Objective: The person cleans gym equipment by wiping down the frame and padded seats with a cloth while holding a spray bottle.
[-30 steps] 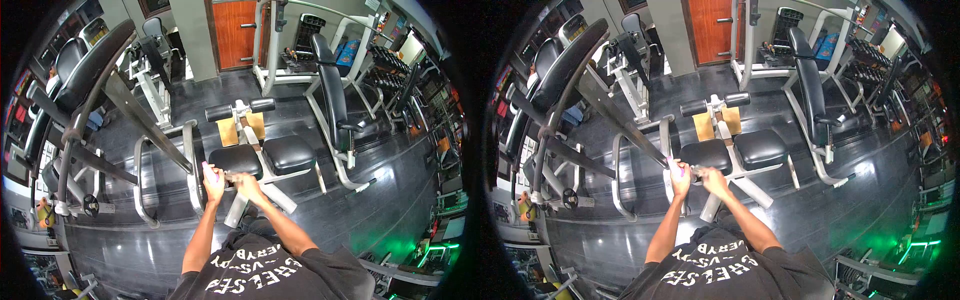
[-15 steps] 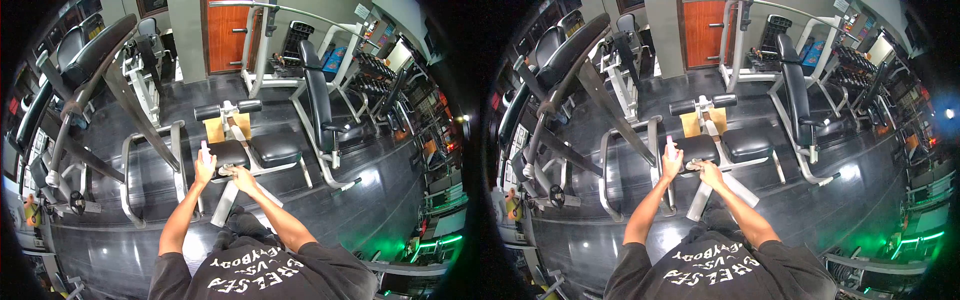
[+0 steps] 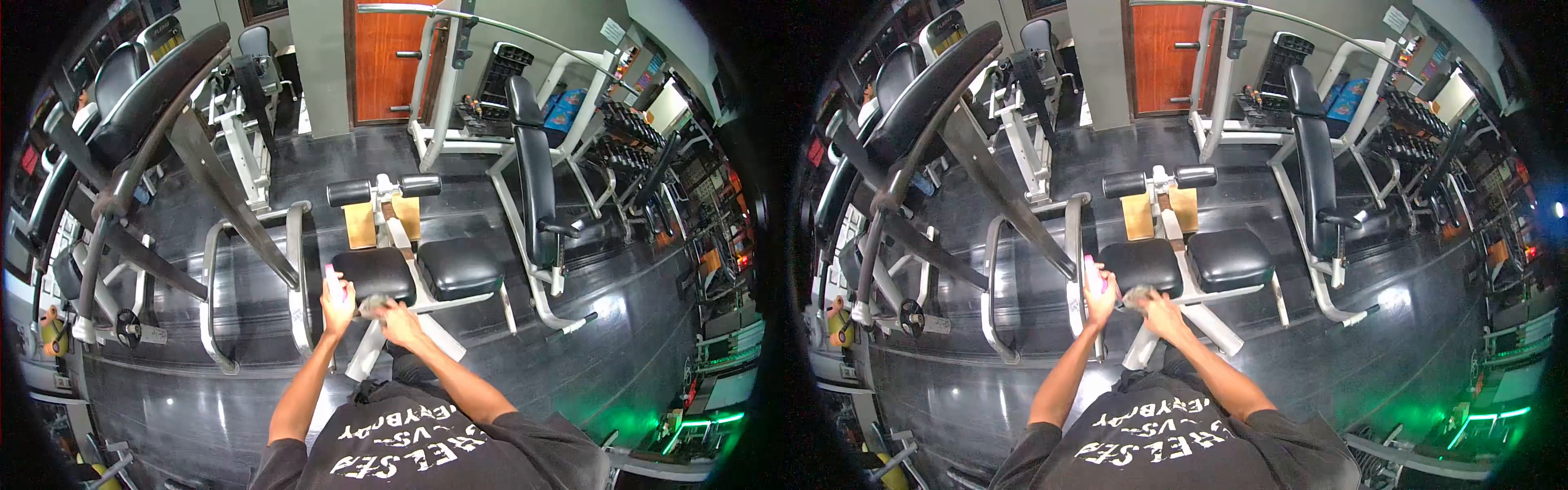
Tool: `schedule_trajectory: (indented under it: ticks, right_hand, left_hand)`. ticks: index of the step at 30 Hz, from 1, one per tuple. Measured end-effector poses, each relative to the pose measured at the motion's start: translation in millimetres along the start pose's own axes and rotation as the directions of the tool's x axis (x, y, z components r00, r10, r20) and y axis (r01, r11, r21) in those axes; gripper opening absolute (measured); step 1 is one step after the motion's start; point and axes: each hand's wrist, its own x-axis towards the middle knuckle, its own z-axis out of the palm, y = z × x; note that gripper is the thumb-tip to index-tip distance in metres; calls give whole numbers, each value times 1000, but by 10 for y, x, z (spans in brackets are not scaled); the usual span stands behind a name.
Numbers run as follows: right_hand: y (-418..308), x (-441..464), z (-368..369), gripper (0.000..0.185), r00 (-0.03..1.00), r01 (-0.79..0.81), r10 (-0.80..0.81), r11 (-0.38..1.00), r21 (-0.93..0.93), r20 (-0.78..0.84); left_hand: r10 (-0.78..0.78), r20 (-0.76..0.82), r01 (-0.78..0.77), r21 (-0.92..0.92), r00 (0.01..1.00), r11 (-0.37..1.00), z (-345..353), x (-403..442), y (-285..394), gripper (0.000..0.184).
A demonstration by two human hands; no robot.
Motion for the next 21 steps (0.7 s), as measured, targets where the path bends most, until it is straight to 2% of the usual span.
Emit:
schedule_trajectory:
  ticks: [1, 3, 5, 6, 7, 10, 12, 15, 17, 18, 19, 21]
  right_hand:
    - [-48, -12, -173, 46, 982, -103, 73, 980, 171, 174]
    - [199, 82, -106, 43, 953, -182, 36, 860, 476, 299]
    - [356, 152, -152, 42, 996, -53, 0, 777, 627, 84]
    - [462, 266, -217, 41, 998, -58, 21, 695, 717, 61]
    - [541, 390, -301, 40, 991, -129, 119, 663, 738, 65]
    - [758, 1036, -436, 39, 973, 38, 123, 754, 656, -197]
    - [820, 1529, -534, 40, 965, 65, 75, 860, 506, -251]
    - [929, 2217, -220, 38, 954, 216, -116, 906, 364, -276]
    - [1061, 2509, 196, 41, 972, 228, -231, 914, 335, -33]
    - [1015, 2506, 312, 36, 962, 184, -193, 981, 66, 195]
    - [866, 2460, 291, 29, 970, 203, -205, 979, 29, 129]
    - [636, 2339, 191, 23, 964, 200, -179, 975, -91, 199]
  left_hand:
    - [-44, 4, 44, -4, 999, 999, 5, -29, 64, 26]
    - [-76, -22, 75, -45, 997, 996, 26, -40, 141, 25]
    - [-131, -38, 127, -87, 991, 988, 24, -6, 251, 25]
    - [-178, -35, 172, -133, 983, 976, 22, 6, 271, 25]
    - [-192, -55, 184, -120, 980, 976, 30, 8, 250, 25]
    - [-146, -92, 150, 36, 985, 988, 48, 3, 164, 23]
    - [-181, -138, 188, 38, 974, 981, 89, 9, 189, 23]
    - [-231, -203, 251, 79, 952, 965, 148, 3, 180, 25]
    - [-240, -260, 263, 60, 935, 963, 190, 10, 174, 21]
    - [-252, -278, 280, 66, 927, 958, 214, -21, 115, 21]
    - [-250, -320, 276, 35, 914, 961, 231, -52, 32, 17]
    - [-251, -363, 275, 13, 897, 961, 223, -85, -43, 13]
